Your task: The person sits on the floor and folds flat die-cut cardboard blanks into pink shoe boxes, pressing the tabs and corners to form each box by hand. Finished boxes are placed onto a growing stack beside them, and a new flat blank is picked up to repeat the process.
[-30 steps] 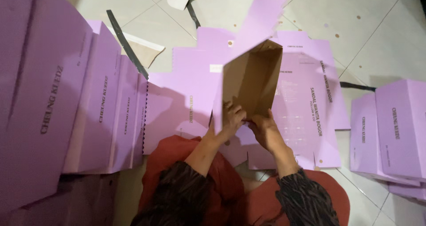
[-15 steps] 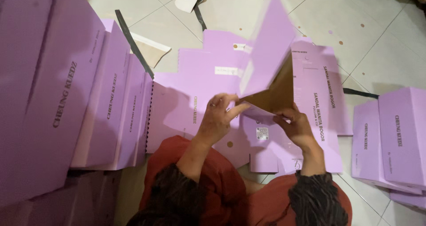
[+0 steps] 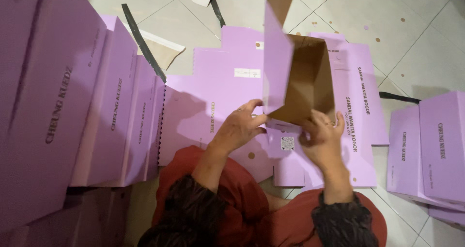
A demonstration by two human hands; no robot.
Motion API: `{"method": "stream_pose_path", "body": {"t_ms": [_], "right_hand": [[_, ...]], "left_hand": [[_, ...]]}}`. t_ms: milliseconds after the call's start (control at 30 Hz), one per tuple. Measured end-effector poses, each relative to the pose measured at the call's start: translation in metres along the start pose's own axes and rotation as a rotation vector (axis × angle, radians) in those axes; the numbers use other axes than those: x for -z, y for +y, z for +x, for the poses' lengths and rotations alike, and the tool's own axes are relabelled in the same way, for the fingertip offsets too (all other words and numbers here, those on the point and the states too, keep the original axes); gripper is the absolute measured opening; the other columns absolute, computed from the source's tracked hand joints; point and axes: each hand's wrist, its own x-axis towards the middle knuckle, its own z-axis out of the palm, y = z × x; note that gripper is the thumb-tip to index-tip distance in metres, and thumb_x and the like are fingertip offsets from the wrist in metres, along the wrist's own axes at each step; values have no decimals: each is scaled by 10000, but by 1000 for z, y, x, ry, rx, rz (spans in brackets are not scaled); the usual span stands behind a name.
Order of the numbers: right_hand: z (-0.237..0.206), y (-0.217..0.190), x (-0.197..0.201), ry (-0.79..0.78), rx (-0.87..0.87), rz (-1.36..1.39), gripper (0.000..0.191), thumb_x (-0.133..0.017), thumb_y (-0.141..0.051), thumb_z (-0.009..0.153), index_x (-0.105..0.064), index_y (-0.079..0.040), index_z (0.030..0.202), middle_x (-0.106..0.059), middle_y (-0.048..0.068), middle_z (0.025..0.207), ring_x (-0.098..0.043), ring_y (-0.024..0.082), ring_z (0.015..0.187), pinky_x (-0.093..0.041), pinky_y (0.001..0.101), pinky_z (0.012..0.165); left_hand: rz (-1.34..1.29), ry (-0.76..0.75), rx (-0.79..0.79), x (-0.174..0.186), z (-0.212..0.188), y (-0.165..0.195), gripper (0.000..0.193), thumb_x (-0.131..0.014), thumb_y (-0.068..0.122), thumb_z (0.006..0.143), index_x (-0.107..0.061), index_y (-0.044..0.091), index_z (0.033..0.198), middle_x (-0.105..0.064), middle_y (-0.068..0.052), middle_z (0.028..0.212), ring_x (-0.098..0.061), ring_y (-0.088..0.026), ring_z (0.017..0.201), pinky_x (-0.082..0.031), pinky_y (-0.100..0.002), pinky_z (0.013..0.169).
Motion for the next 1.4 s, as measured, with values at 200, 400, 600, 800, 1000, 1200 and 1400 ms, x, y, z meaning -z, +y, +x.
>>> {"method": "stream_pose_path", "body": {"t_ms": [200, 400, 600, 800, 1000, 1200, 1400], "right_hand": [[3, -28, 8, -24, 1, 65, 198, -831, -186, 779, -773, -194, 968, -725, -28, 1025, -604, 199, 1136, -164, 571, 1151], [4, -18, 40, -65, 51, 54, 201, -820, -122, 703, -782, -225, 871, -745, -81, 993, -632, 173, 1080, -179, 539, 1142], [-1, -25, 44, 51, 121, 7, 170, -813, -101, 764, -766, -252, 824, -752, -94, 985, -640, 142, 983, -222, 500, 1121], [0, -41, 26, 127, 169, 3, 175, -821, -84, 774, -759, -210, 879, -755, -74, 933, -651, 137, 924, -274, 468, 1058], [-4, -44, 19, -19, 30, 91, 415, -737, -23, 752, -773, -152, 1146, -771, -69, 907, -661, 138, 896, -309, 431, 1056], [-3, -49, -2, -16, 2, 119, 348, -802, -110, 754, -757, -133, 1099, -741, 45, 977, -671, 206, 948, -350, 457, 1009], [8, -43, -16, -269, -626, 615, 285, -786, -155, 862, -731, -84, 1133, -749, 42, 999, -711, 171, 928, -589, 363, 798]], "left_hand": [[-116, 11, -12, -2, 2, 3, 373, -874, 307, 743, -696, 117, 1011, -517, -195, 1372, -640, -378, 1203, -575, -433, 1000], [-214, 187, 42, -6, 6, 4, 357, -910, 300, 736, -679, 124, 943, -404, -135, 1349, -611, -366, 1275, -522, -409, 1043], [-233, 349, 270, -11, 6, 6, 365, -906, 311, 745, -688, 115, 963, -439, -111, 1268, -676, -258, 1152, -606, -356, 908], [96, 442, -16, -5, 5, 5, 348, -871, 409, 755, -695, 120, 840, -533, -30, 878, -598, -218, 866, -551, -459, 933], [150, 350, -177, -11, 7, 10, 320, -844, 364, 811, -651, 118, 742, -574, -9, 771, -553, -198, 798, -462, -403, 941], [175, 319, -288, -29, 7, 14, 214, -822, 181, 864, -658, 138, 733, -577, 10, 742, -557, -144, 747, -470, -404, 1010], [-391, 271, -272, -47, -6, 7, 211, -580, -59, 795, -718, 71, 885, -593, -31, 770, -576, -130, 709, -474, -551, 1139]]}}
